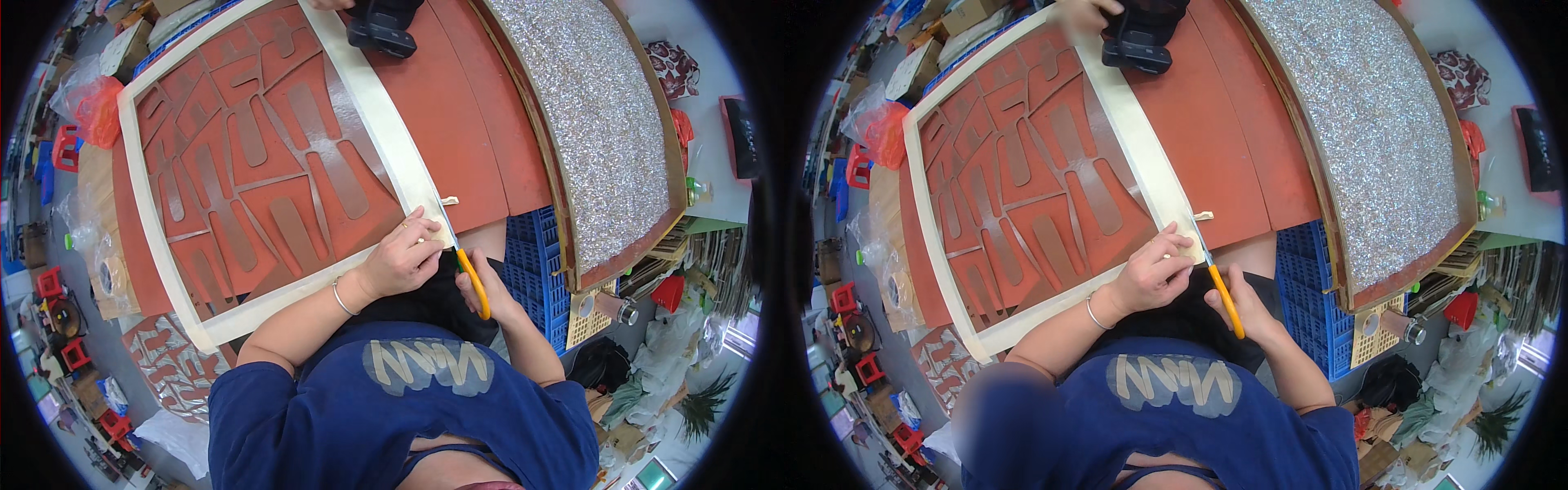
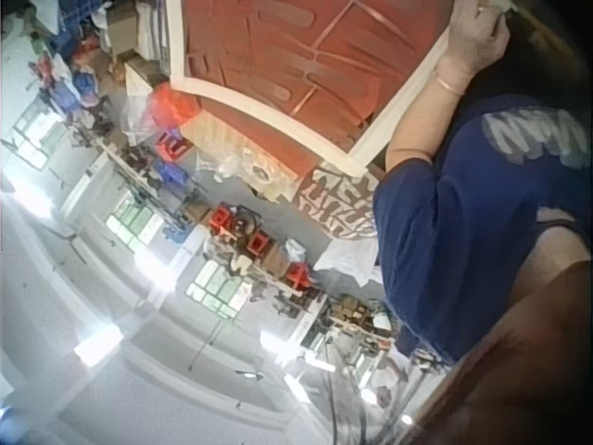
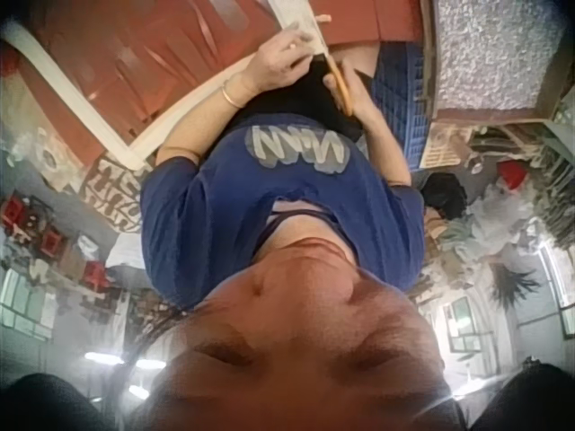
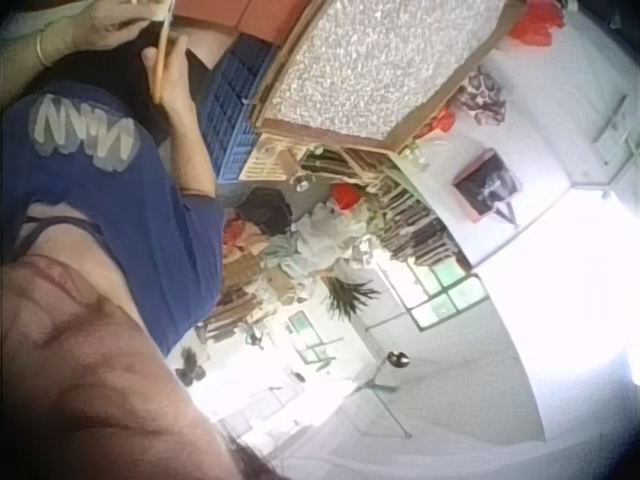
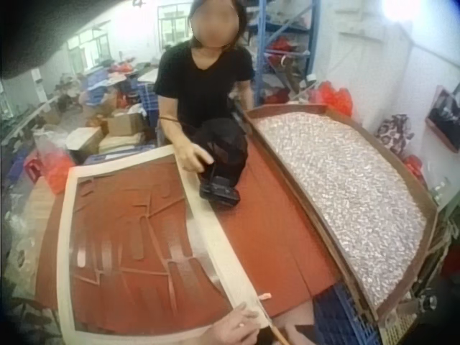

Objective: Trim excess tape or paper from a large patterned frame using scissors.

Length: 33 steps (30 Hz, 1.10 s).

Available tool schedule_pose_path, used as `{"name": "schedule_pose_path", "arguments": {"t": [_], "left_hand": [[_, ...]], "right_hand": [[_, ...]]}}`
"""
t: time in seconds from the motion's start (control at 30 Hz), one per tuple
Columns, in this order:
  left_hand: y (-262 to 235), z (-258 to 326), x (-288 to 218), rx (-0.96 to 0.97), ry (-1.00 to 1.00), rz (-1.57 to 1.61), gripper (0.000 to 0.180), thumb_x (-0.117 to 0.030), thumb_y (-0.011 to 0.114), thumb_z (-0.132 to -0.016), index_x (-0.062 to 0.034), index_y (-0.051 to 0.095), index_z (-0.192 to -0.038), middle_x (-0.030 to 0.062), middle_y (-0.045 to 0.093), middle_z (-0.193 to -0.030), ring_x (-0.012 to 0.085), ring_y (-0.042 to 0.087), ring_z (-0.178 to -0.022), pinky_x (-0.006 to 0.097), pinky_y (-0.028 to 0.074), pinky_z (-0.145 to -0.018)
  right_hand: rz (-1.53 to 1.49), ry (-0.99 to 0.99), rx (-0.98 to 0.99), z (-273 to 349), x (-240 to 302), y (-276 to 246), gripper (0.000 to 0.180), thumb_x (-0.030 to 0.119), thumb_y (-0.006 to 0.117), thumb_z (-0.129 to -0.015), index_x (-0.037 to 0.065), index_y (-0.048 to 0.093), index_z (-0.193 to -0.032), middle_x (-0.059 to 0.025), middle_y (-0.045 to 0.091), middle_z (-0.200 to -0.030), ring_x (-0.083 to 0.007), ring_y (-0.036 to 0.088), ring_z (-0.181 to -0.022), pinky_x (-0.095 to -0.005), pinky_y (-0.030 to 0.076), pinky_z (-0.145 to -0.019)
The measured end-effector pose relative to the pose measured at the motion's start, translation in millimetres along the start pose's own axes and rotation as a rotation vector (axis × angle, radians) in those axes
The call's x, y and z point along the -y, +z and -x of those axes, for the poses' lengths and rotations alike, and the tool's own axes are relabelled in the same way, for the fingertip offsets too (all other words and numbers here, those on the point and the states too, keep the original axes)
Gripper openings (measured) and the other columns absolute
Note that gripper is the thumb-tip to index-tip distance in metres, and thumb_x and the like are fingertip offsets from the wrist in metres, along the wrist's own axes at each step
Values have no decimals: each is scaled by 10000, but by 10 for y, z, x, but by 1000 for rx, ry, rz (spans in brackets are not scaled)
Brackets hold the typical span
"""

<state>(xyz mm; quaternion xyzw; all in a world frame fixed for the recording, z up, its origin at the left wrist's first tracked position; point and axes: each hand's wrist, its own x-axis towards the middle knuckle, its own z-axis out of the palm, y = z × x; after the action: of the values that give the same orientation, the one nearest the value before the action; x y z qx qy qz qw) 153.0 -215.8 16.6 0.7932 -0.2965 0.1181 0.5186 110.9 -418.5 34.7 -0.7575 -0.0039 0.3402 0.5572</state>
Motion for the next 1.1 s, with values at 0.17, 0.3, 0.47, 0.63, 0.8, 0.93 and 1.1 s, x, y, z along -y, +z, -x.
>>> {"name": "schedule_pose_path", "arguments": {"t": [0.17,0.3,0.47,0.63,0.8,0.93,1.1], "left_hand": [[-9,15,5,-15,-25,51,100,42,641,-701,-3,623,-788,88,554,-772,244,615,-899,445,435,-982],[-18,27,12,4,-20,73,99,39,647,-693,-8,626,-778,85,544,-753,242,613,-901,444,434,-983],[-37,10,14,18,18,65,98,38,650,-681,-13,626,-762,81,529,-734,241,612,-897,451,433,-983],[-33,32,18,34,38,78,92,36,650,-679,-13,625,-753,79,527,-732,243,611,-895,458,432,-981],[-31,34,29,22,31,114,91,36,648,-680,-14,621,-751,82,529,-735,241,610,-892,461,427,-985],[-28,38,28,13,29,113,92,37,646,-682,-13,619,-754,84,533,-738,240,610,-892,462,424,-987],[-34,40,43,15,8,155,85,35,645,-685,-14,610,-745,82,536,-734,242,613,-889,463,424,-987]], "right_hand": [[-158,50,-14,16,-62,68,612,520,518,-870,-17,354,-1114,-65,483,-691,-87,421,-415,-205,359,-376],[-204,84,5,2,-94,41,528,474,501,-898,9,354,-1101,-40,464,-689,-74,432,-444,-196,382,-388],[-126,59,34,-71,-81,21,499,517,406,-913,50,373,-1084,-35,462,-781,-64,451,-526,-188,410,-421],[-134,-7,33,-150,-50,55,551,560,381,-902,56,367,-1123,-35,462,-785,-74,451,-530,-194,413,-428],[-166,4,0,-159,-48,95,564,576,403,-885,59,366,-1107,-33,452,-767,-71,433,-496,-194,394,-397],[-200,34,-19,-152,-65,111,578,549,458,-884,24,357,-1104,-31,445,-684,-79,435,-457,-202,385,-389],[-209,78,-30,-135,-20,86,598,594,454,-855,42,378,-1069,-23,437,-672,-72,420,-441,-202,378,-367]]}}
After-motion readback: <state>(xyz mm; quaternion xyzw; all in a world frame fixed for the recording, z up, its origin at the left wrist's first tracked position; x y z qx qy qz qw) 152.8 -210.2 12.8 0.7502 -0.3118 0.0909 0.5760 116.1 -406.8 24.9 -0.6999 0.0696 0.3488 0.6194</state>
